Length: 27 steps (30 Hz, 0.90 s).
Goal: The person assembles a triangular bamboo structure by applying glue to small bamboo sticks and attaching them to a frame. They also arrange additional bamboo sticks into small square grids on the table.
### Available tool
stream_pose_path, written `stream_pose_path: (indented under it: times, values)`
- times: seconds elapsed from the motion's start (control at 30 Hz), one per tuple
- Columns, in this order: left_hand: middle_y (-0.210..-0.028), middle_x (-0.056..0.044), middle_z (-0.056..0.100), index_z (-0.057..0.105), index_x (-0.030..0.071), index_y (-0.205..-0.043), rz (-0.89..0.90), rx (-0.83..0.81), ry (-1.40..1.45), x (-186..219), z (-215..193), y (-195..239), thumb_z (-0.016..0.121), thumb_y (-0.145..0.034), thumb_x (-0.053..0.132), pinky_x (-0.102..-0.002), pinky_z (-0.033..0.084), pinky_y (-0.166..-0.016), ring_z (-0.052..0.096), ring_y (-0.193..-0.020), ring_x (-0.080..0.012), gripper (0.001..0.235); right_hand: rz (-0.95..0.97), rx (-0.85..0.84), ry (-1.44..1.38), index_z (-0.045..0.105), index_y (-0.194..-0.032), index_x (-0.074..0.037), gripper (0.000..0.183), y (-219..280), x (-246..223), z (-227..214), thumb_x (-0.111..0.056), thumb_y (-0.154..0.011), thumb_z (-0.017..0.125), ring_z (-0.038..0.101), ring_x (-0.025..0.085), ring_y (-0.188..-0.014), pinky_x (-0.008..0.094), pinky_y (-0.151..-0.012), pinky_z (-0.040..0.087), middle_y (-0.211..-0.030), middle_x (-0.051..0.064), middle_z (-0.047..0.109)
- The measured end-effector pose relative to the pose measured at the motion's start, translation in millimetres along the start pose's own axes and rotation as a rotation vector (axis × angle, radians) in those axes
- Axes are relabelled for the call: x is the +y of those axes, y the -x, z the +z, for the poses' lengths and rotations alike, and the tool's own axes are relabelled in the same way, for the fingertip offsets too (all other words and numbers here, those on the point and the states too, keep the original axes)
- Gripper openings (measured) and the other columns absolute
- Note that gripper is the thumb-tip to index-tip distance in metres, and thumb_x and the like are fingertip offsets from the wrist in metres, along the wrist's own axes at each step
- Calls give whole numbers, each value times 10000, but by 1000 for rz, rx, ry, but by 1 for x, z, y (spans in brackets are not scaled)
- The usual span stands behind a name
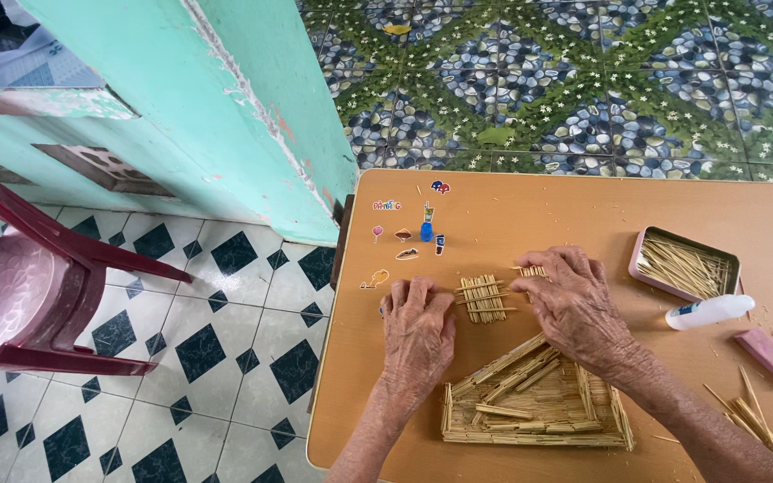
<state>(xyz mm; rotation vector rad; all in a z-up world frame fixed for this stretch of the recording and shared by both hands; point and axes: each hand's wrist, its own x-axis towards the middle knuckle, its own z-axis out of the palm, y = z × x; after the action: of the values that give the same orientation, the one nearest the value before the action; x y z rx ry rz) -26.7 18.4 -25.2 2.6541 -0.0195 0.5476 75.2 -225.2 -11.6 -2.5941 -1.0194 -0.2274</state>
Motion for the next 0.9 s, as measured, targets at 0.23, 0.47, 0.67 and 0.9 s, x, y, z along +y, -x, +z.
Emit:
stream_pose_path:
  times: [0.23,0.47,0.67,0.9]
  values:
    - [-1037,-1,547,715,195,-891,14,12,13,4,-2,-6,811,-748,150,-442,459,-935,547,-1048,-268,178,-26,20,5,737,-1038,-324,244,-4,-7,-3,-167,-866,665,526,256,-1313,450,-987,459,-1301,-55,631]
    - [-995,8,517,683,178,-845,5,33,24,5,2,-12,806,-755,118,-423,453,-919,533,-996,-248,164,-14,21,-8,755,-1019,-299,247,-3,-2,9,-131,-868,656,528,252,-1294,431,-962,465,-1277,-44,641]
    - [-968,10,511,666,177,-806,13,56,22,6,2,-15,815,-736,71,-424,464,-912,540,-954,-237,196,-9,2,-22,768,-1031,-270,284,-8,-8,2,-82,-877,622,541,259,-1258,419,-927,465,-1234,-18,655]
    - [-964,17,497,647,182,-801,28,62,36,6,3,-15,795,-746,37,-409,455,-931,529,-940,-224,214,-7,-12,-22,762,-1023,-278,295,-8,-7,5,-94,-842,620,549,261,-1241,421,-924,472,-1203,-35,646]
